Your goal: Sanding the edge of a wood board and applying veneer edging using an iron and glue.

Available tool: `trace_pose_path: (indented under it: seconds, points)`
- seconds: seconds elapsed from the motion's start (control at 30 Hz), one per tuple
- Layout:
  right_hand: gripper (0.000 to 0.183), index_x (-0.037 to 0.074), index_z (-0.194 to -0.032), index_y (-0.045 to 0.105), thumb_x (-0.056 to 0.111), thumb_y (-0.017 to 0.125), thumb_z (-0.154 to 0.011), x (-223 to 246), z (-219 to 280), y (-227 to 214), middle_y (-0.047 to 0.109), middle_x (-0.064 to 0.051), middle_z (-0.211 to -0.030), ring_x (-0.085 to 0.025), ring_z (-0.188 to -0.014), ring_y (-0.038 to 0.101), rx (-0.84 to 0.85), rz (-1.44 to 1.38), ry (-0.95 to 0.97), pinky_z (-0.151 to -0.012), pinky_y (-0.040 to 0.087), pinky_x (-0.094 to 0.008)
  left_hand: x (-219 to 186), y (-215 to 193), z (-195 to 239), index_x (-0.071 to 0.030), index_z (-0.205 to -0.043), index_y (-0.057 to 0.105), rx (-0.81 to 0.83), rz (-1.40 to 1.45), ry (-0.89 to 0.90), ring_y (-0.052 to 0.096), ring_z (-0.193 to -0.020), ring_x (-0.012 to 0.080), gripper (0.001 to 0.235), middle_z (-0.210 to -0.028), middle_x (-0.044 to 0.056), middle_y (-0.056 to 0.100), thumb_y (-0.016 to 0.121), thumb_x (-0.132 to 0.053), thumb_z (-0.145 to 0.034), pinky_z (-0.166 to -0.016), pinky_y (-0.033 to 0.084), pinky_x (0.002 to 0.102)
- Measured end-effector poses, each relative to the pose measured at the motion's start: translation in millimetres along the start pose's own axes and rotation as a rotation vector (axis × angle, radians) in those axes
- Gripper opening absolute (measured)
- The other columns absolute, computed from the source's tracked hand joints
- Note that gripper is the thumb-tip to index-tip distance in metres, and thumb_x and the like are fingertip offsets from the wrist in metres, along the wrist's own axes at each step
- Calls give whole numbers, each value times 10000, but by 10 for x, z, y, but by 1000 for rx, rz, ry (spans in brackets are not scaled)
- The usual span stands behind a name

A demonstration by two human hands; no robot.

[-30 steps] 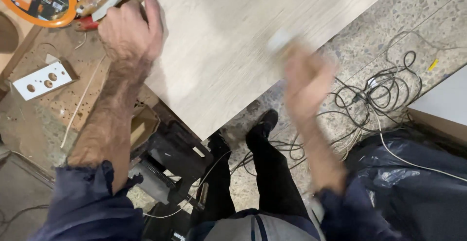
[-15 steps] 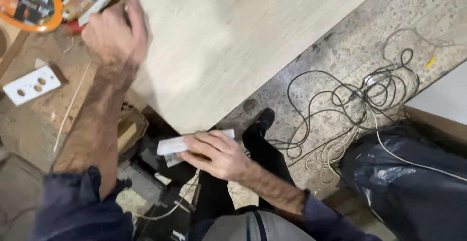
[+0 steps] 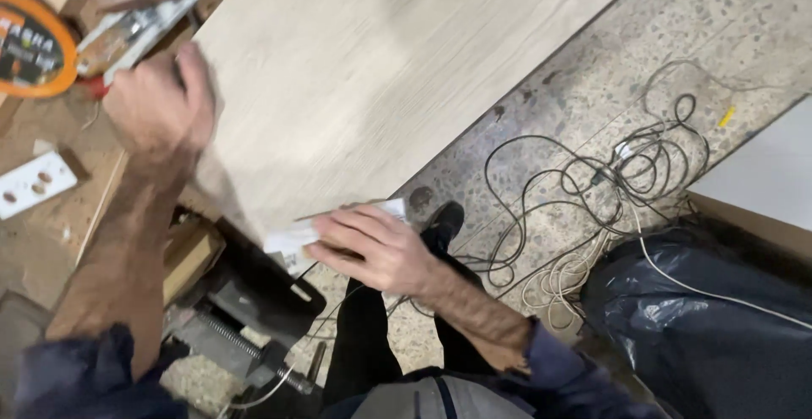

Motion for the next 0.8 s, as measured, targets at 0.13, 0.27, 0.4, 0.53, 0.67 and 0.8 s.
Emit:
trace_pose_path:
  seconds: [0.13, 0.27, 0.4, 0.53, 0.67, 0.8]
  points:
    - [120, 96, -903, 722, 146, 778, -997, -1000, -2, -1097, 695, -42, -818, -135, -685, 637, -168, -165, 385, -531, 541, -252, 19, 15, 23, 16, -828, 735, 62, 43, -56, 657, -656, 413, 436, -681, 240, 634, 506, -245, -1093, -706, 561, 514]
    - [126, 43, -1183, 744, 71, 712, -1065, -1326, -5, -1352, 663, -121, -1050, -202, -883, 674, -395, 470, -36, -625, 603, -254, 9, 38, 35, 11, -845, 737, 35, -36, -29, 661, -668, 414, 420, -696, 224, 639, 521, -243, -1100, -715, 559, 504]
    - [211, 152, -1177, 724, 157, 798, -979, -240, 136, -298, 724, -96, -1185, -252, -1134, 719, 32, 179, -171, -1008, 654, -455, -234, -126, -61, 25, -850, 731, 42, 32, -55, 651, -672, 449, 438, -737, 240, 629, 545, -241, -1143, -695, 545, 533]
    - [215, 116, -1182, 753, 140, 785, -971, -726, 137, -663, 746, -94, -1192, -239, -1108, 738, 74, 157, -218, -980, 660, -407, 21, 56, 44, -22, -879, 735, 55, -80, -25, 668, -702, 395, 383, -747, 207, 643, 501, -204, -1121, -712, 549, 465]
    - [74, 94, -1114, 729, 131, 764, -1060, -1997, -30, -2060, 691, -108, -1123, -185, -933, 706, -406, 260, 235, -691, 676, -276, -78, -22, 53, 5, -886, 725, 82, -70, -65, 658, -690, 418, 402, -745, 231, 635, 528, -214, -1159, -691, 543, 479]
    - [123, 87, -1215, 698, 90, 659, -1099, -1369, -204, -1693, 657, -95, -1131, -215, -1063, 720, -417, -218, 273, -854, 716, -333, -23, 44, 12, -25, -885, 708, 128, -117, -75, 656, -689, 383, 389, -747, 206, 629, 464, -225, -1113, -691, 536, 451]
Point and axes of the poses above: each hand's wrist, its own z-axis away from the middle knuckle, its own y-axis out of the palm, x = y × z, the point moved 2 cm from there along -z, towards the middle knuckle
